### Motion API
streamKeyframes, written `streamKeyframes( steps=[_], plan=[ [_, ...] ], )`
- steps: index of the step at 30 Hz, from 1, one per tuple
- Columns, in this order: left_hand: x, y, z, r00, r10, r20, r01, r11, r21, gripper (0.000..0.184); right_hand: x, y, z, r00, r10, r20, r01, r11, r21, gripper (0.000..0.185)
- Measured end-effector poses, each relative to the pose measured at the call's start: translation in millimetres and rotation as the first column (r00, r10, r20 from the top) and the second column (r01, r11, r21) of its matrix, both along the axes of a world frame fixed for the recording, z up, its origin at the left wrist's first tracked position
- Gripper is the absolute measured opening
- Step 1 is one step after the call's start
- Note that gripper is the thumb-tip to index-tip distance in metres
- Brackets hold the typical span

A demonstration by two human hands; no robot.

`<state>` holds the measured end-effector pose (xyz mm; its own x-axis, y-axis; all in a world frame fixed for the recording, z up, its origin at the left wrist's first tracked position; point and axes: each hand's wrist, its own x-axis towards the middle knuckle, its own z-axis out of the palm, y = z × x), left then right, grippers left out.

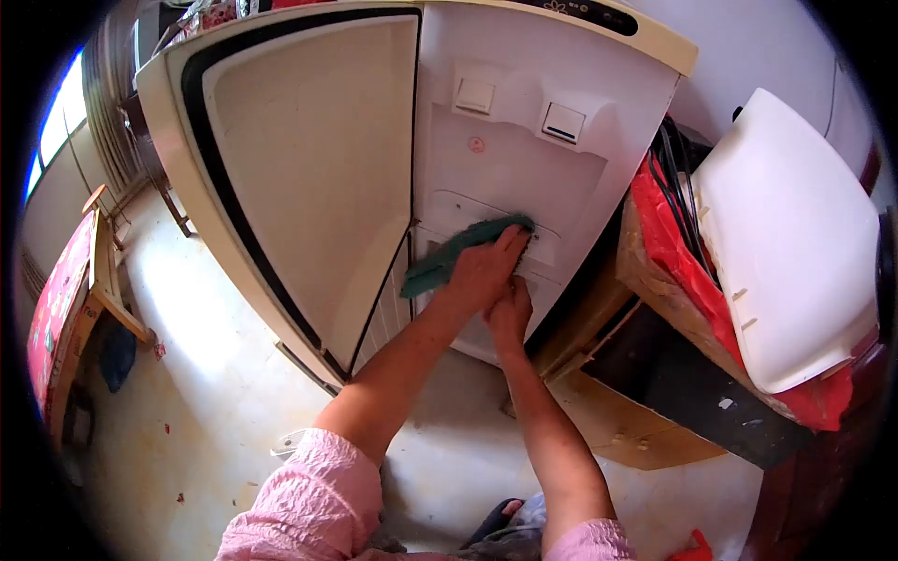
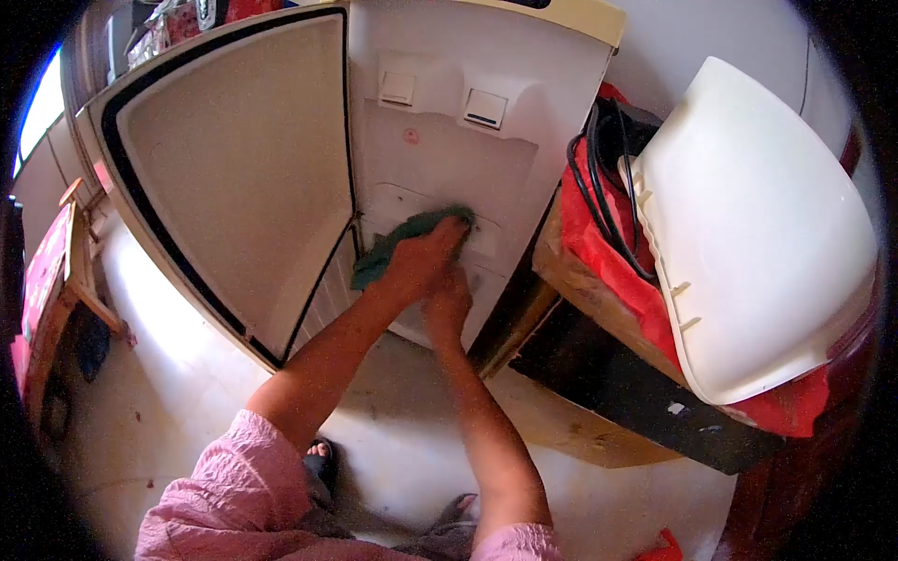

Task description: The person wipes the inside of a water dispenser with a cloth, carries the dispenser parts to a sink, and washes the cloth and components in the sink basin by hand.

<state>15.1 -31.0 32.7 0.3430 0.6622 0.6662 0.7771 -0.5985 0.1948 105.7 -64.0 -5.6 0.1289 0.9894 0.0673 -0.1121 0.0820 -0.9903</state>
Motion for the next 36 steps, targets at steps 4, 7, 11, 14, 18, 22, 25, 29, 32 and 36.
streamKeyframes(
  steps=[4, 7, 11, 14, 18, 22, 25, 29, 32, 36],
  plan=[
    [27, 1, -2, 0.999, -0.047, 0.004, 0.047, 0.999, 0.014, 0.051, 17, 12, -38, 0.982, -0.007, 0.190, 0.015, 0.999, -0.037, 0.027],
    [35, -9, 7, 0.993, -0.112, 0.034, 0.116, 0.986, -0.118, 0.044, 25, 1, -32, 0.976, 0.044, 0.215, -0.024, 0.995, -0.095, 0.030],
    [30, -15, 19, 0.991, -0.134, 0.005, 0.133, 0.979, -0.157, 0.034, 28, 12, -43, 0.973, 0.087, 0.216, -0.054, 0.986, -0.156, 0.032],
    [34, -9, 11, 0.998, -0.061, -0.015, 0.060, 0.998, -0.016, 0.030, 26, 18, -52, 0.985, 0.074, 0.159, -0.050, 0.987, -0.154, 0.027],
    [40, -13, 9, 0.972, 0.206, -0.112, -0.219, 0.967, -0.127, 0.030, 23, 43, -93, 0.673, -0.455, 0.583, -0.133, 0.701, 0.701, 0.037],
    [22, -12, 2, 0.954, 0.300, 0.003, -0.299, 0.952, -0.059, 0.037, 15, 2, -30, 0.949, -0.090, 0.302, 0.011, 0.967, 0.254, 0.023],
    [3, -20, 14, 0.954, 0.226, 0.197, -0.206, 0.972, -0.117, 0.052, 10, -5, -8, 1.000, -0.028, 0.001, 0.028, 1.000, 0.005, 0.024],
    [-7, -8, 9, 0.905, 0.217, 0.366, -0.156, 0.969, -0.190, 0.060, 5, -4, -1, 0.999, -0.051, 0.009, 0.051, 0.999, -0.003, 0.025],
    [-5, -2, 6, 0.870, 0.315, 0.379, -0.239, 0.943, -0.233, 0.053, 0, 2, 2, 0.979, -0.191, -0.066, 0.190, 0.982, -0.014, 0.019],
    [-2, -5, 5, 0.871, 0.327, 0.366, -0.263, 0.940, -0.216, 0.038, 15, 40, -44, 0.938, -0.336, 0.084, 0.311, 0.924, 0.222, 0.010]
  ],
)
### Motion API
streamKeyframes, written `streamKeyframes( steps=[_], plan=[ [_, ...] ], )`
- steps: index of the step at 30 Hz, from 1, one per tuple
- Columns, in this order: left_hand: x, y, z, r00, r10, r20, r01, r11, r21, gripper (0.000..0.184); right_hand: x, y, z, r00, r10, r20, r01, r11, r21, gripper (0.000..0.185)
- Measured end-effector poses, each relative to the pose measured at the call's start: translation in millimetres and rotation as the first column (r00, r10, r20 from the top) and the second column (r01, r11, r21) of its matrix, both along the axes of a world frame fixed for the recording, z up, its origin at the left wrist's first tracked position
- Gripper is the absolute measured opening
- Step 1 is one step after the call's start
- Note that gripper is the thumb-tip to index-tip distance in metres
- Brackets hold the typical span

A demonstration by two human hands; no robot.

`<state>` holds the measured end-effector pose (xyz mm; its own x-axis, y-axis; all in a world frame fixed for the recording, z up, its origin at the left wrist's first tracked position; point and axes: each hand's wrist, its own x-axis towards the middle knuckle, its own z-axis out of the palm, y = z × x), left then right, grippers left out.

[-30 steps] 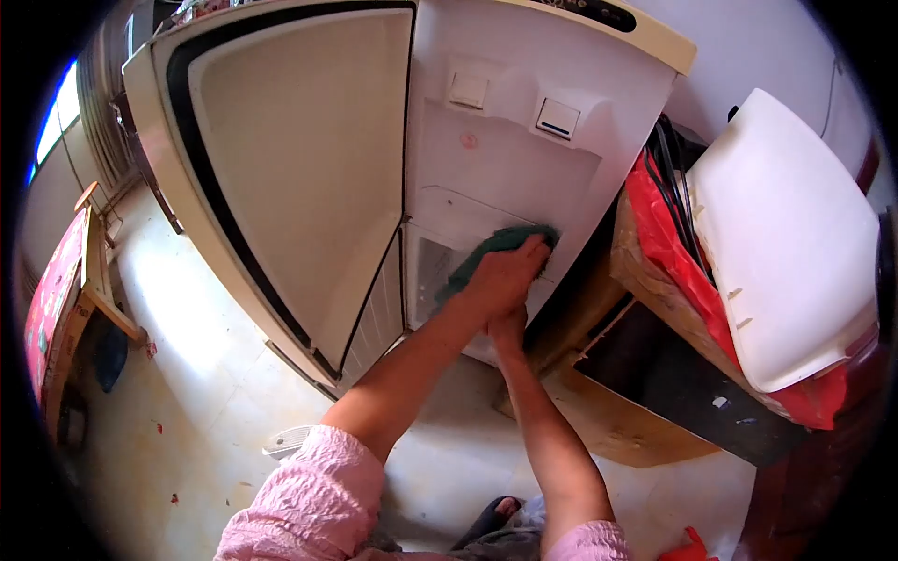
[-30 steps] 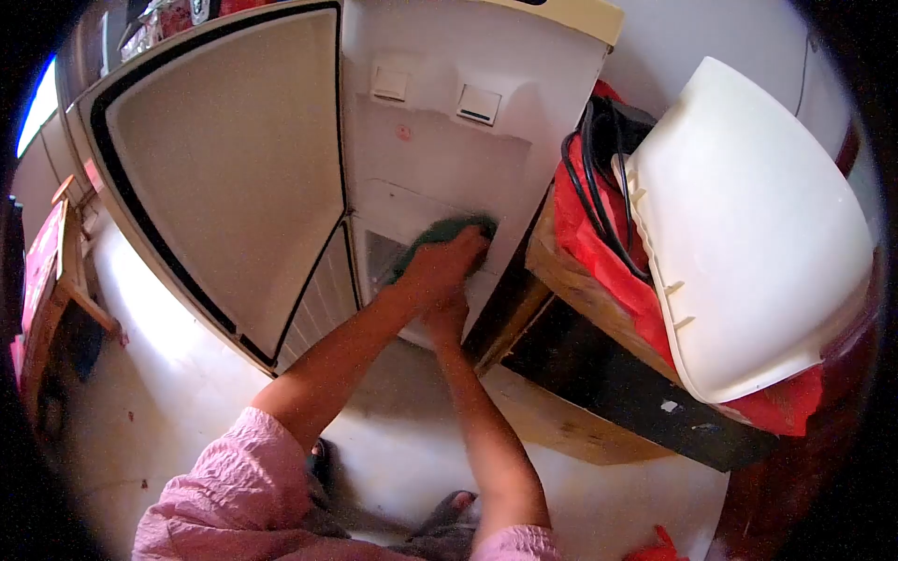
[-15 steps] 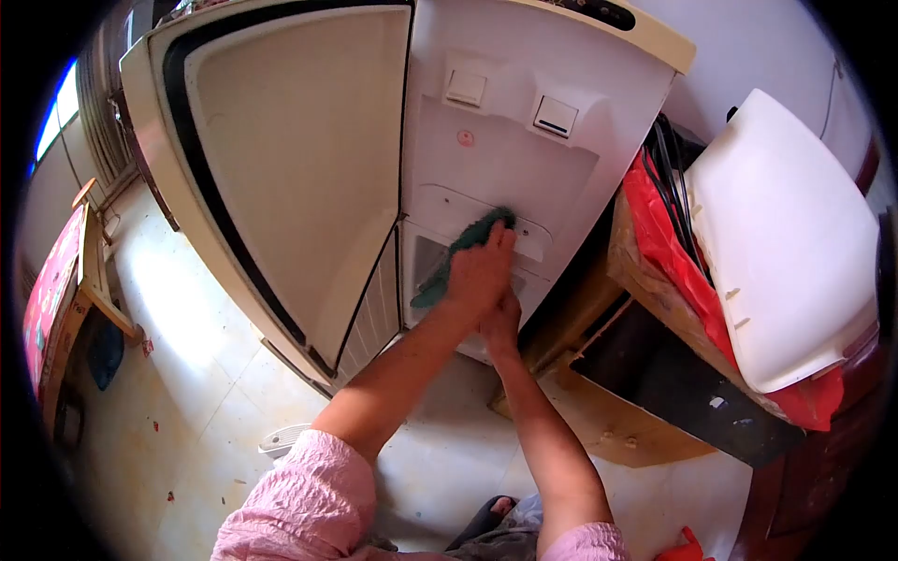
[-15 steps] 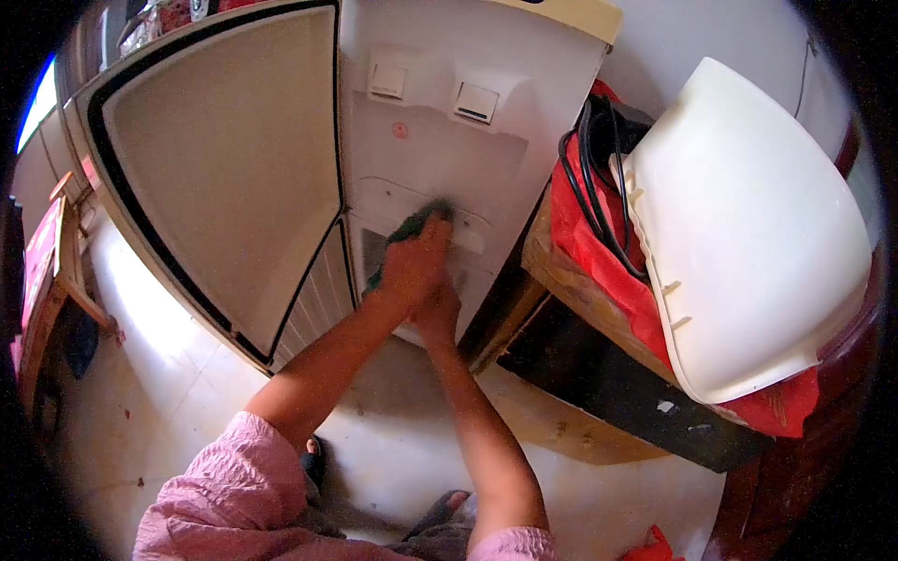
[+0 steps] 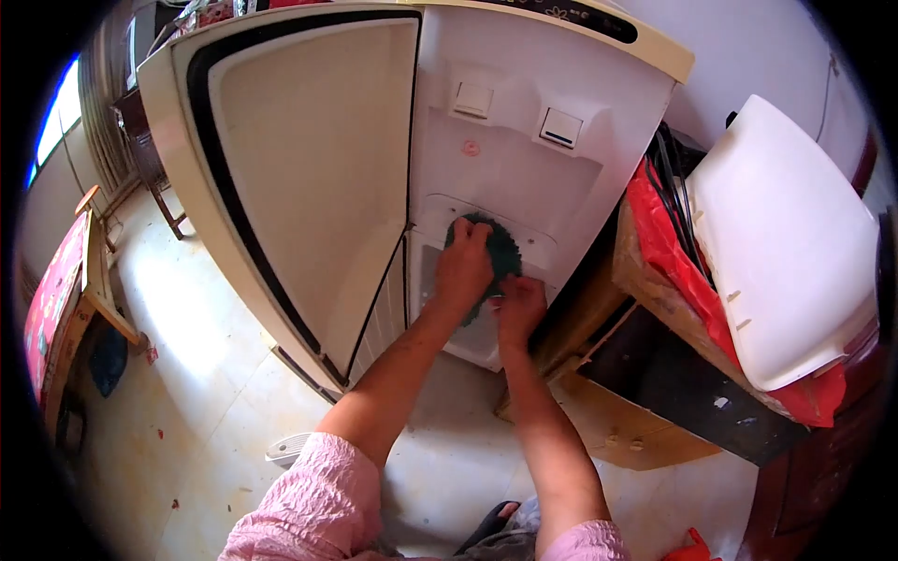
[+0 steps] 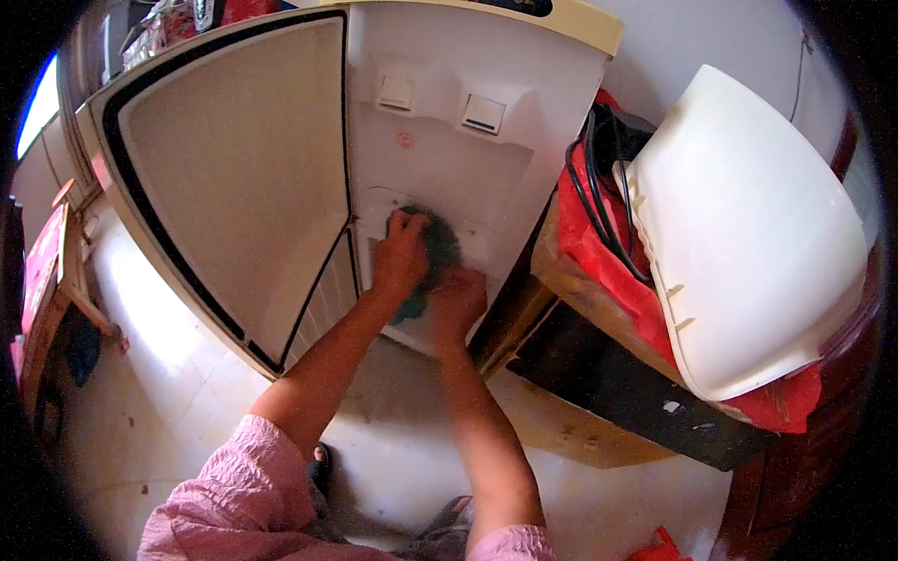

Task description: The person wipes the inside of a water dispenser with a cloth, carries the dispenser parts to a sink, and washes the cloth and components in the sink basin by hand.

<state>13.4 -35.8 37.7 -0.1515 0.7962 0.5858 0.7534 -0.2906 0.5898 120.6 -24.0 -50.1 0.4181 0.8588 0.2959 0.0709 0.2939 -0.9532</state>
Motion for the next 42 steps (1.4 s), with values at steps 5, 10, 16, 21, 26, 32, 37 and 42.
streamKeyframes(
  steps=[5, 10, 16, 21, 26, 32, 37, 42],
  plan=[
    [-2, -28, -17, 0.987, -0.079, -0.137, 0.089, 0.994, 0.070, 0.023, -7, -8, 14, 0.996, -0.047, -0.081, 0.041, 0.997, -0.065, 0.008],
    [-10, -52, -9, 0.998, -0.056, 0.009, 0.055, 0.995, 0.084, 0.027, -24, -4, 21, 0.987, 0.143, 0.068, -0.154, 0.970, 0.189, 0.009],
    [-26, -77, 11, 0.998, 0.024, 0.056, -0.024, 1.000, 0.011, 0.028, -18, 1, 60, 0.692, 0.721, 0.010, -0.705, 0.680, -0.201, 0.019],
    [-42, -83, -13, 0.988, 0.092, 0.127, -0.093, 0.996, -0.004, 0.029, -41, 2, 67, 0.880, 0.306, 0.363, -0.310, 0.949, -0.047, 0.022],
    [-41, -76, -22, 0.915, 0.113, 0.388, -0.090, 0.993, -0.076, 0.023, -62, -1, 89, 0.938, 0.175, 0.299, -0.252, 0.937, 0.241, 0.023],
    [-38, -50, -37, 0.843, 0.114, 0.525, -0.129, 0.992, -0.008, 0.020, -97, 35, 89, 0.860, 0.132, 0.493, -0.300, 0.912, 0.278, 0.026],
    [-37, -39, -36, 0.744, 0.087, 0.663, -0.062, 0.996, -0.061, 0.018, -106, 45, 84, 0.766, -0.092, 0.636, -0.264, 0.857, 0.442, 0.028],
    [-44, -37, -45, 0.763, 0.106, 0.637, -0.056, 0.994, -0.098, 0.018, -108, 40, 84, 0.675, -0.182, 0.715, -0.289, 0.827, 0.483, 0.032]
  ],
)
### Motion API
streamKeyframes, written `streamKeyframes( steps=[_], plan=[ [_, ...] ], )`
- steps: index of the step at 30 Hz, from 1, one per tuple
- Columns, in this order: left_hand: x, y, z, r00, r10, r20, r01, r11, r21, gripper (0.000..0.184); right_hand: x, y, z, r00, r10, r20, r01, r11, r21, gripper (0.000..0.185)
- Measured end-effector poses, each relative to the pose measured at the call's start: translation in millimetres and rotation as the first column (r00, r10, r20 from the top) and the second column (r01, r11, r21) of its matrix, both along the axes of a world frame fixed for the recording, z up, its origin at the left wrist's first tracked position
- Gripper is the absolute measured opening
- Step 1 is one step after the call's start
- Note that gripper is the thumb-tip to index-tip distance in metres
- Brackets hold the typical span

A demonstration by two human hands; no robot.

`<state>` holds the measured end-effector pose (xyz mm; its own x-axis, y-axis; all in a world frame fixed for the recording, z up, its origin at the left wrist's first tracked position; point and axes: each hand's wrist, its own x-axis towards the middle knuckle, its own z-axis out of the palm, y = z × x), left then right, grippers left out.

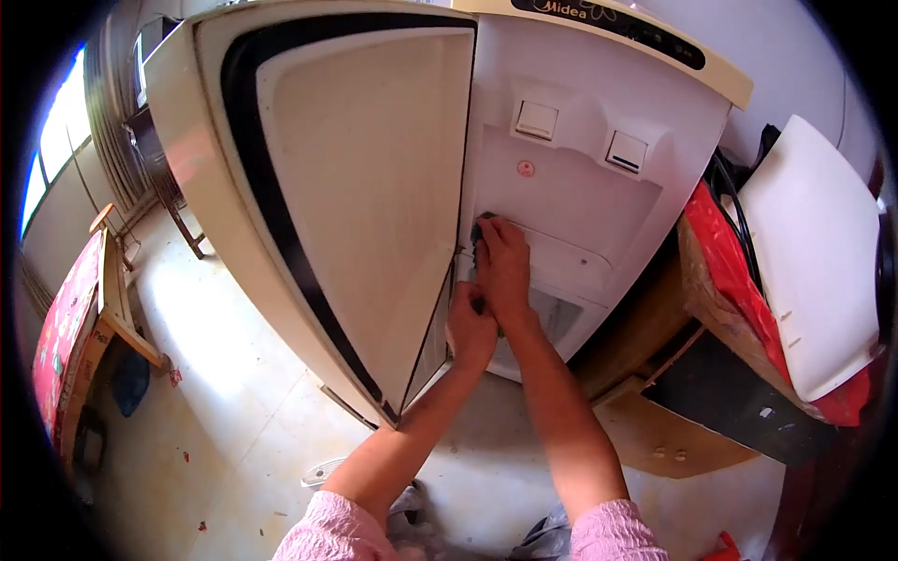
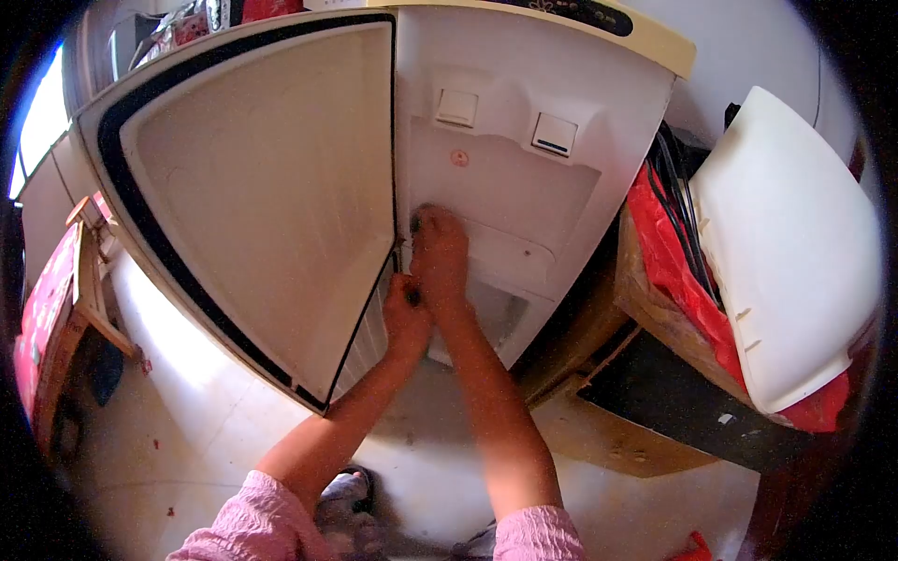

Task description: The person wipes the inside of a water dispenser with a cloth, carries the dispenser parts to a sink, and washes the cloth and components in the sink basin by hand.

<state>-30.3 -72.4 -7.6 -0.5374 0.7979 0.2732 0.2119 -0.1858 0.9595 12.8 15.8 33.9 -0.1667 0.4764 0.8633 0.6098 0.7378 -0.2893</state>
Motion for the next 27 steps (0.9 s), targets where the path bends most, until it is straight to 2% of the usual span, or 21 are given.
streamKeyframes(
  steps=[5, 8, 11, 14, 17, 20, 23, 27],
  plan=[
    [2, 4, -11, 0.999, -0.047, 0.006, 0.047, 0.997, 0.055, 0.020, 6, -1, 2, 0.999, 0.023, 0.047, -0.022, 1.000, -0.023, 0.033],
    [9, 6, -14, 0.984, -0.129, 0.127, 0.115, 0.987, 0.109, 0.021, 10, -17, 15, 0.949, -0.206, 0.238, 0.207, 0.978, 0.024, 0.036],
    [14, 10, -13, 0.987, -0.134, 0.092, 0.120, 0.983, 0.140, 0.022, 11, -17, 14, 0.904, -0.295, 0.310, 0.300, 0.953, 0.034, 0.038],
    [11, 11, -19, 0.993, -0.107, 0.038, 0.103, 0.990, 0.095, 0.023, 6, -24, 12, 0.863, -0.387, 0.323, 0.425, 0.904, -0.054, 0.038],
    [2, -1, -5, 0.992, -0.108, 0.067, 0.104, 0.993, 0.062, 0.025, -1, -29, 5, 0.873, -0.408, 0.266, 0.451, 0.884, -0.123, 0.042],
    [-8, 1, -14, 0.994, -0.108, 0.034, 0.106, 0.993, 0.055, 0.028, -14, -28, 7, 0.873, -0.413, 0.258, 0.463, 0.870, -0.173, 0.047],
    [-9, 0, -13, 0.996, -0.075, -0.044, 0.077, 0.996, 0.044, 0.033, -18, -24, 3, 0.896, -0.364, 0.256, 0.405, 0.905, -0.131, 0.048],
    [-1, 6, -22, 0.995, -0.097, -0.020, 0.099, 0.990, 0.097, 0.040, -1, -14, -6, 0.893, -0.311, 0.325, 0.332, 0.943, -0.011, 0.047]
  ],
)
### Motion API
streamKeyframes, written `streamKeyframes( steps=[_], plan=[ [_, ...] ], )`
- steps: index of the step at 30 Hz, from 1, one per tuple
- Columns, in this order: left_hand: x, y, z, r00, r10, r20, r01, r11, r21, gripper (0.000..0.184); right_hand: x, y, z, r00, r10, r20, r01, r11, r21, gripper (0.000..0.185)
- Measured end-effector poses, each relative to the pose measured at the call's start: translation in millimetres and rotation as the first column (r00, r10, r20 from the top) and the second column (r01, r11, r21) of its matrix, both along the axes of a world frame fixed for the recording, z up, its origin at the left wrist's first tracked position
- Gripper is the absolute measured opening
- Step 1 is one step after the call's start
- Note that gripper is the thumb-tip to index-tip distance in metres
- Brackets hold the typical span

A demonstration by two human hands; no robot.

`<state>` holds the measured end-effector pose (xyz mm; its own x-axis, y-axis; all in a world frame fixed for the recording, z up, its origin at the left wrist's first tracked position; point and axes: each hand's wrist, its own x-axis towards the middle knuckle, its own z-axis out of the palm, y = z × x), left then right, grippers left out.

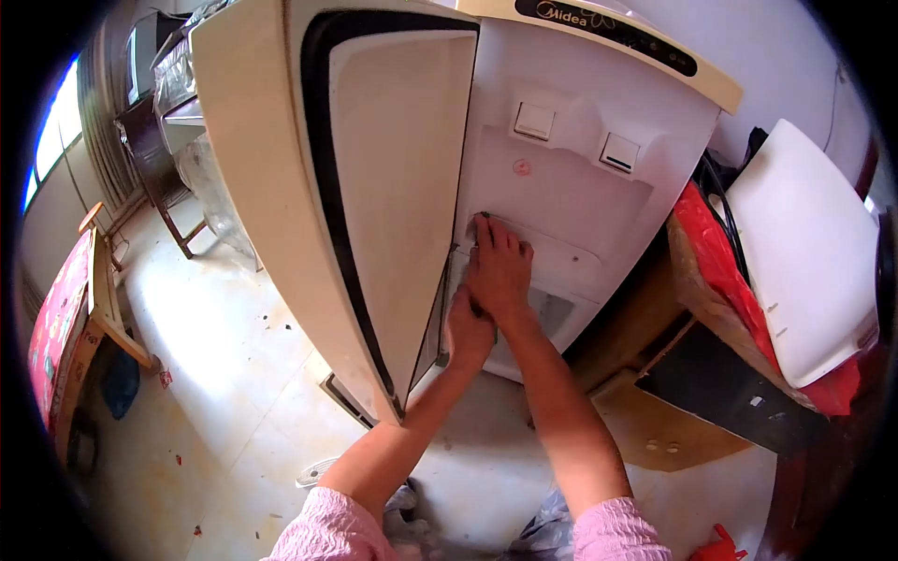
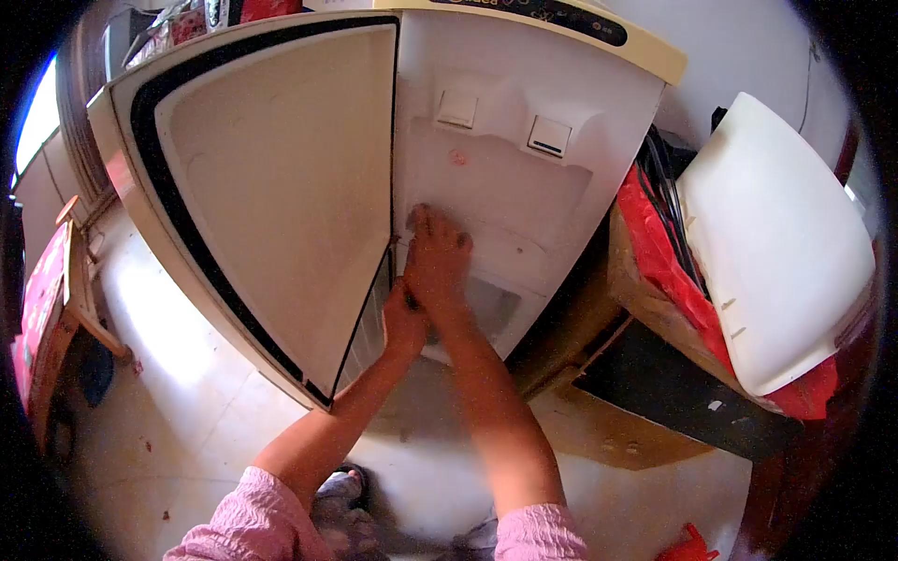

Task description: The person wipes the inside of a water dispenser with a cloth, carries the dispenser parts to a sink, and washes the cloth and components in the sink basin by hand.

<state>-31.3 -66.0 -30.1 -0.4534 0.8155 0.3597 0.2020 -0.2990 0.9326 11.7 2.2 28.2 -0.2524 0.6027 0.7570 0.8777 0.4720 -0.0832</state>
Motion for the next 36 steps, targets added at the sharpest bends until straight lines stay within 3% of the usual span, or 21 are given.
streamKeyframes(
  steps=[2, 5, 8, 11, 14, 17, 20, 23, 26, 27, 29, 32, 35, 36],
  plan=[
    [5, -8, 13, 1.000, 0.000, 0.007, 0.000, 1.000, -0.025, 0.041, 0, -2, 3, 1.000, -0.019, -0.007, 0.019, 1.000, -0.015, 0.045],
    [10, -9, 14, 0.997, -0.011, 0.076, 0.006, 0.998, 0.069, 0.042, -5, -21, 28, 0.990, -0.132, 0.056, 0.140, 0.974, -0.180, 0.044],
    [10, -15, 20, 0.996, -0.091, 0.007, 0.091, 0.996, -0.004, 0.040, 5, -20, 22, 0.971, -0.238, 0.025, 0.239, 0.964, -0.118, 0.043],
    [27, 3, -13, 0.985, -0.145, 0.092, 0.134, 0.984, 0.116, 0.032, 28, -28, 22, 0.939, -0.342, 0.036, 0.343, 0.930, -0.129, 0.045],
    [34, -22, 10, 0.973, -0.216, -0.078, 0.208, 0.973, -0.099, 0.025, 57, -40, 23, 0.920, -0.391, -0.006, 0.383, 0.904, -0.189, 0.044],
    [44, -33, 16, 0.956, -0.294, -0.011, 0.292, 0.951, -0.098, 0.021, 86, -56, 26, 0.871, -0.446, -0.205, 0.405, 0.889, -0.214, 0.044],
    [50, -42, 15, 0.973, -0.146, -0.181, 0.151, 0.988, 0.019, 0.022, 98, -69, 12, 0.888, -0.214, -0.408, 0.192, 0.977, -0.096, 0.042],
    [41, -52, 14, 0.976, -0.164, -0.145, 0.182, 0.975, 0.127, 0.023, 103, -100, -18, 0.772, -0.101, -0.628, 0.058, 0.994, -0.088, 0.041],
    [35, -63, 10, 0.980, -0.136, -0.148, 0.151, 0.984, 0.097, 0.027, 102, -112, -85, 0.621, -0.145, -0.770, -0.333, 0.841, -0.427, 0.038],
    [32, -63, 4, 0.973, -0.150, -0.178, 0.164, 0.984, 0.068, 0.028, 96, -121, -92, 0.417, -0.171, -0.893, -0.551, 0.734, -0.398, 0.036],
    [22, -60, -10, 0.956, -0.177, -0.234, 0.185, 0.983, 0.011, 0.032, 80, -132, -100, -0.025, -0.324, -0.946, -0.871, 0.472, -0.138, 0.034],
    [-2, -72, -9, 0.924, -0.262, -0.277, 0.254, 0.965, -0.063, 0.038, 66, -118, -129, -0.216, -0.371, -0.903, -0.948, 0.301, 0.103, 0.031],
    [-21, -93, -6, 0.860, 0.031, -0.509, 0.062, 0.984, 0.164, 0.042, 47, -104, -117, -0.308, -0.356, -0.882, -0.868, 0.485, 0.107, 0.033],
    [-28, -98, -14, 0.863, 0.055, -0.503, 0.042, 0.983, 0.180, 0.038, 40, -92, -112, -0.246, -0.328, -0.912, -0.848, 0.529, 0.038, 0.034]
  ],
)
